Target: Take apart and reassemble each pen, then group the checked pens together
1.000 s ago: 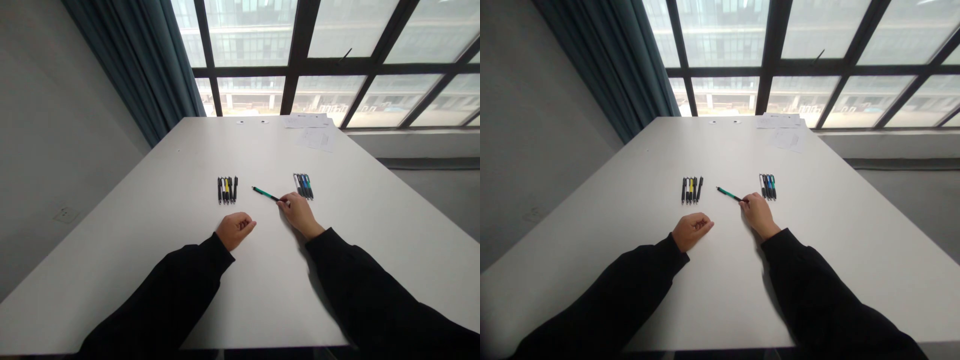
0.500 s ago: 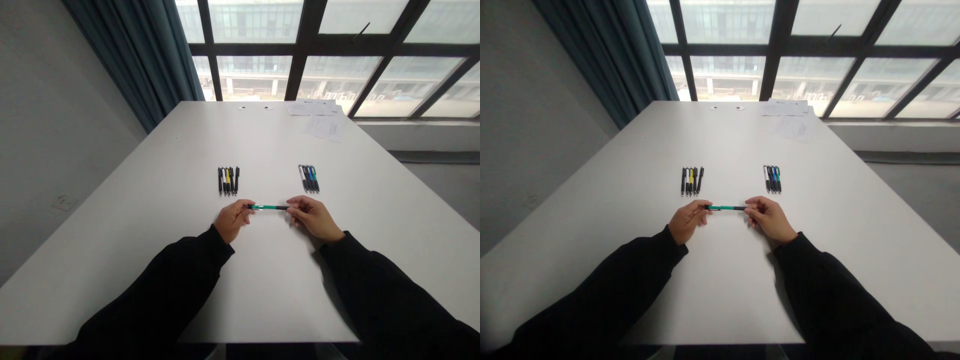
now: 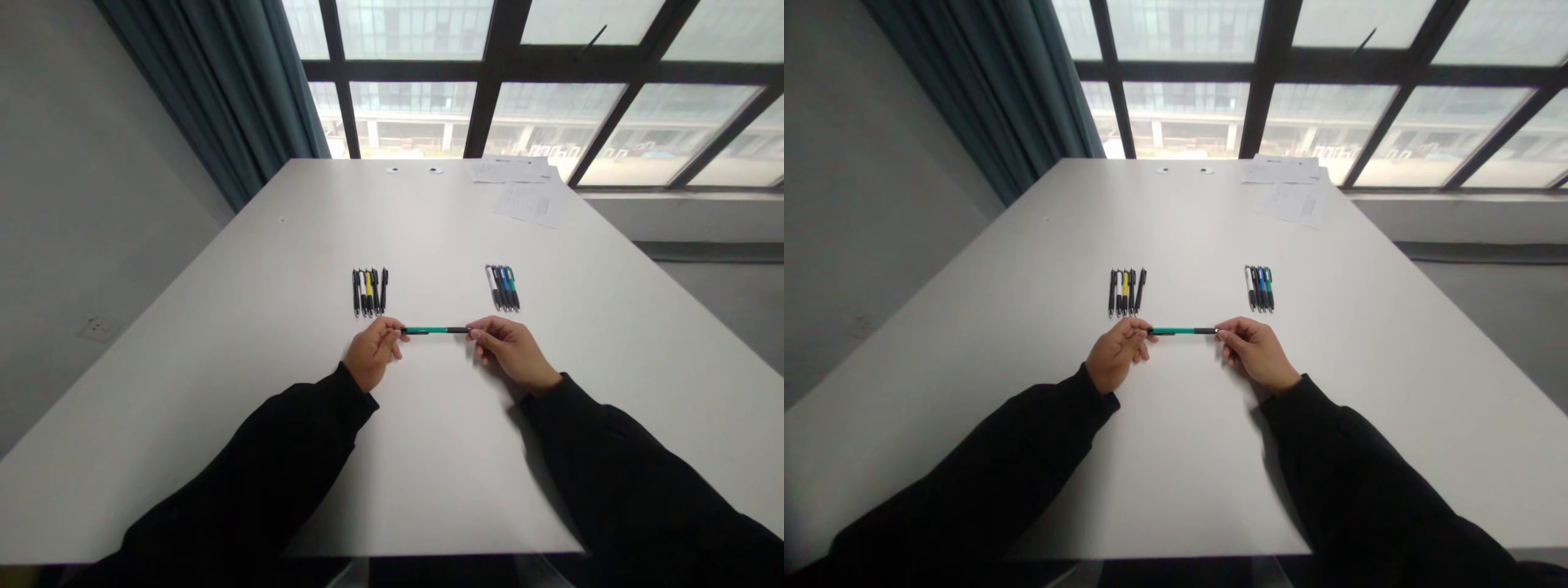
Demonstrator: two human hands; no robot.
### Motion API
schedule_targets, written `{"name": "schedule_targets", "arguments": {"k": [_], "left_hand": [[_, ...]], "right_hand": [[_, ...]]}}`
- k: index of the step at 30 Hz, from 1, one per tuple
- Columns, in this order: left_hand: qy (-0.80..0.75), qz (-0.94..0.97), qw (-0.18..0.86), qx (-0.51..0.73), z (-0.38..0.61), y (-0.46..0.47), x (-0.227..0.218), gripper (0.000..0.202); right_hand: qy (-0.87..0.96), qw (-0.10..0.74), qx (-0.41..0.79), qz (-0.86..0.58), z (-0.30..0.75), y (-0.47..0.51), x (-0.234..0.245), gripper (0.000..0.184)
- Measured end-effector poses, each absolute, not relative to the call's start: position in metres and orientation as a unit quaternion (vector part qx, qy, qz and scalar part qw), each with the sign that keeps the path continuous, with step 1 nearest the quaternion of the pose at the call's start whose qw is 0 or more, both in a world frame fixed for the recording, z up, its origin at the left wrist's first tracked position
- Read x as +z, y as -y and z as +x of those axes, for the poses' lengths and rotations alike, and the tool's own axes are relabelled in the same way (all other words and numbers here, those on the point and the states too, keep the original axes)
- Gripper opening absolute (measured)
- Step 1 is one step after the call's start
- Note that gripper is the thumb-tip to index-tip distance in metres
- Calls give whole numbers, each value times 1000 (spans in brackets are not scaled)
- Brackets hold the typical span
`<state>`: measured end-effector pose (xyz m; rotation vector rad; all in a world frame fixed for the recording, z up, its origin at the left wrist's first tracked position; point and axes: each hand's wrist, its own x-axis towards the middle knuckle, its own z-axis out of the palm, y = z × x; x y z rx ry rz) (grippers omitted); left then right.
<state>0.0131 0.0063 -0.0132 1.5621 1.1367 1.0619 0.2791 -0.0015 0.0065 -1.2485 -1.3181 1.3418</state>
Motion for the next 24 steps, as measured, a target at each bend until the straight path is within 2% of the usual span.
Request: {"name": "schedule_targets", "arguments": {"k": [8,24], "left_hand": [[-483,656,407,413,12,-6,-14,27],[-521,716,307,350,11,-1,5,43]], "right_hand": [[554,393,522,-516,281,3,5,34],[611,333,454,-557,280,7,12,54]]}}
